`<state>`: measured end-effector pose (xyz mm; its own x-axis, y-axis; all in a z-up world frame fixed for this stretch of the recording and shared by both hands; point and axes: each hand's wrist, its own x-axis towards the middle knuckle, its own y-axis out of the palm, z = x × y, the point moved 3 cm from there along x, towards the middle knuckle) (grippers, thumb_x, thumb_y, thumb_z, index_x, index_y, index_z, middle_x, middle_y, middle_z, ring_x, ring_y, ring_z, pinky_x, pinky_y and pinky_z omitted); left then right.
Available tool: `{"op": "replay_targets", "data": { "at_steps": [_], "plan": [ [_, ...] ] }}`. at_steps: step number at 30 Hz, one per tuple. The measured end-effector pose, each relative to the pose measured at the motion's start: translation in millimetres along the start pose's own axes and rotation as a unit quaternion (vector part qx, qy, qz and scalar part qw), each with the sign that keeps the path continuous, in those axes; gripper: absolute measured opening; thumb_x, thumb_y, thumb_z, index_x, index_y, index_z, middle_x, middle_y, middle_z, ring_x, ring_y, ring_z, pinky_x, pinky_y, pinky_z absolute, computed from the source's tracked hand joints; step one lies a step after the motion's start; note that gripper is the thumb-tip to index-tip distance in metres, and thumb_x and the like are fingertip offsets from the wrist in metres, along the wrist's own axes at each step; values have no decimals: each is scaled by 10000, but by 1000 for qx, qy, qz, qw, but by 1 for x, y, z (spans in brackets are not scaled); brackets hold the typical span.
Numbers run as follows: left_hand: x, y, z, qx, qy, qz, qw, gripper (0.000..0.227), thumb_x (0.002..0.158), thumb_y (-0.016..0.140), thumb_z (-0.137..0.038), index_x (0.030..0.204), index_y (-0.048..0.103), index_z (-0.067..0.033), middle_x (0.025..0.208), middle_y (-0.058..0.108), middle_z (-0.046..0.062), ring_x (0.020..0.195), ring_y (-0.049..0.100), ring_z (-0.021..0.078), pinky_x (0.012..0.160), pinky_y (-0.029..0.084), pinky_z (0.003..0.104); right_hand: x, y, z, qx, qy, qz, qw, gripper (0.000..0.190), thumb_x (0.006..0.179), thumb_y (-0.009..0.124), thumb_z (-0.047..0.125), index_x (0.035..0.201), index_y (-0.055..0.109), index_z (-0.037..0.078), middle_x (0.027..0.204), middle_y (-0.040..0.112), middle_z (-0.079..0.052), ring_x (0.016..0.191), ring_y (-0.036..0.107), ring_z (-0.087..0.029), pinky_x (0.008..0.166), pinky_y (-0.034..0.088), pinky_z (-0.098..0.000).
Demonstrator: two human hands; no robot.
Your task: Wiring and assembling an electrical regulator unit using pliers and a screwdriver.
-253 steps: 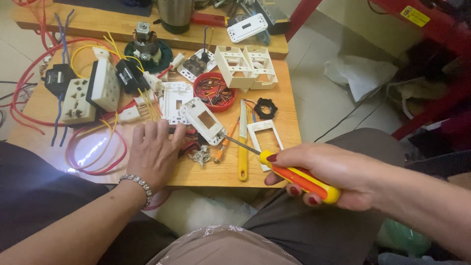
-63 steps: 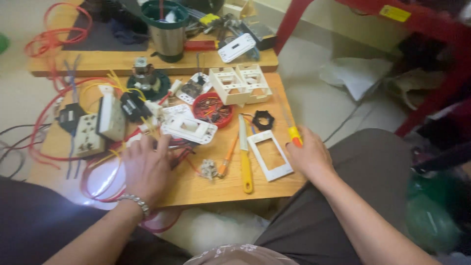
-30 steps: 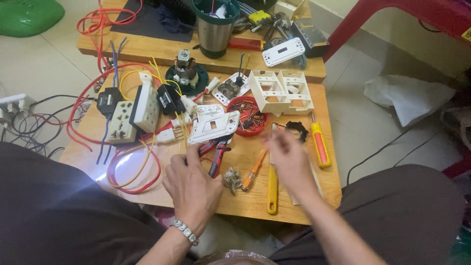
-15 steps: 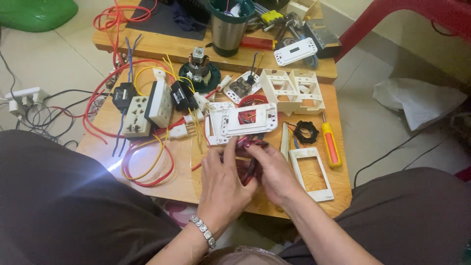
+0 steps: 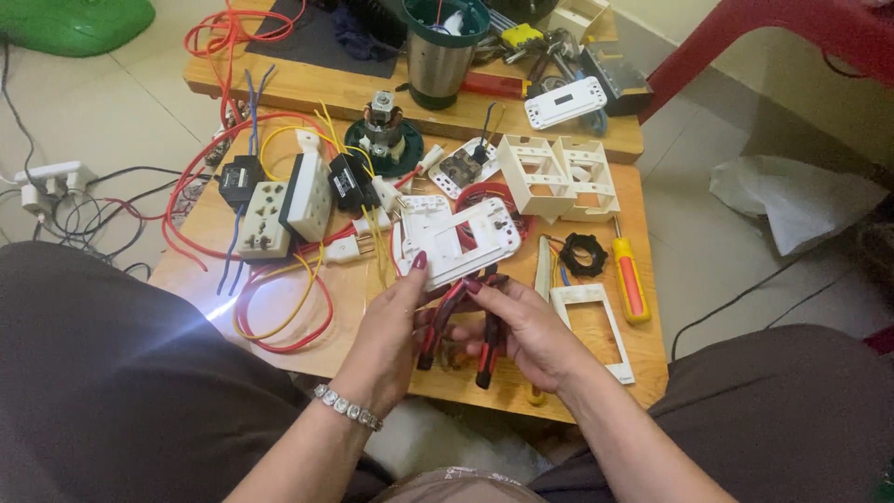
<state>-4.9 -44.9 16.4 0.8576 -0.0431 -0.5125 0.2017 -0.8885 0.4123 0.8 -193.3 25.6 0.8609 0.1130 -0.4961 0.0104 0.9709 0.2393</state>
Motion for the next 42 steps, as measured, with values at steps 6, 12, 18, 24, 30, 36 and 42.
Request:
{"op": "replay_targets", "data": {
  "at_steps": [6, 12, 18, 24, 30, 36, 42],
  "plan": [
    [-21, 8, -20, -20, -55, -34, 998, 487, 904, 566, -354, 1226, 519, 8, 1076, 560, 26, 922, 497, 156, 871, 392, 261, 6, -19, -9, -31, 7, -11, 999, 238, 811, 739, 179, 900, 602, 6, 835, 669, -78, 408, 417, -64, 307, 315, -167],
    [-5, -2, -12, -86, 5, -71, 994, 369, 869, 673, -359, 1013, 542, -45, 874, 492, -10, 797, 539, 118, 739, 442, 224, -24, 8, 19, 27, 53, -20, 998, 230, 841, 687, 146, 983, 604, -14, 850, 639, -51, 434, 341, -48, 311, 225, -128],
    [6, -17, -7, -69, 55, -115, 989, 353, 835, 719, -368, 999, 595, -82, 840, 520, -46, 737, 560, 87, 711, 462, 198, -14, -8, 10, -2, 69, -59, 996, 259, 845, 692, 198, 1000, 561, 38, 909, 676, -78, 523, 419, -61, 373, 266, -122],
    [5, -20, -5, -65, 41, -123, 989, 346, 843, 712, -363, 1034, 605, -95, 850, 505, -39, 755, 550, 90, 739, 461, 213, -3, -19, 2, -24, 78, -90, 993, 289, 846, 688, 179, 1046, 544, 29, 884, 665, -83, 646, 549, -116, 479, 352, -158],
    [1, -23, -4, -43, 36, -120, 991, 370, 854, 692, -377, 1072, 613, -88, 857, 505, -35, 754, 552, 91, 722, 463, 211, 3, -17, 1, -3, 103, -87, 991, 311, 832, 626, 84, 1089, 568, -82, 864, 705, -185, 650, 684, -195, 542, 530, -237],
    [7, -31, 7, -44, 34, -132, 990, 337, 927, 603, -359, 1097, 602, -68, 841, 474, -16, 734, 563, 104, 694, 463, 208, 10, -9, 0, -137, 43, -119, 983, 506, 770, 637, 63, 1219, 521, -138, 951, 643, -202, 766, 711, -322, 666, 609, -424],
    [9, -31, 4, -31, 25, -131, 991, 285, 952, 552, -299, 1104, 613, -66, 874, 491, 12, 746, 596, 136, 710, 492, 254, 17, -24, 4, -587, 9, -110, 802, 739, 775, 582, 353, 1442, 409, 83, 1127, 643, -147, 1092, 617, -318, 969, 467, -473]
  ]
}}
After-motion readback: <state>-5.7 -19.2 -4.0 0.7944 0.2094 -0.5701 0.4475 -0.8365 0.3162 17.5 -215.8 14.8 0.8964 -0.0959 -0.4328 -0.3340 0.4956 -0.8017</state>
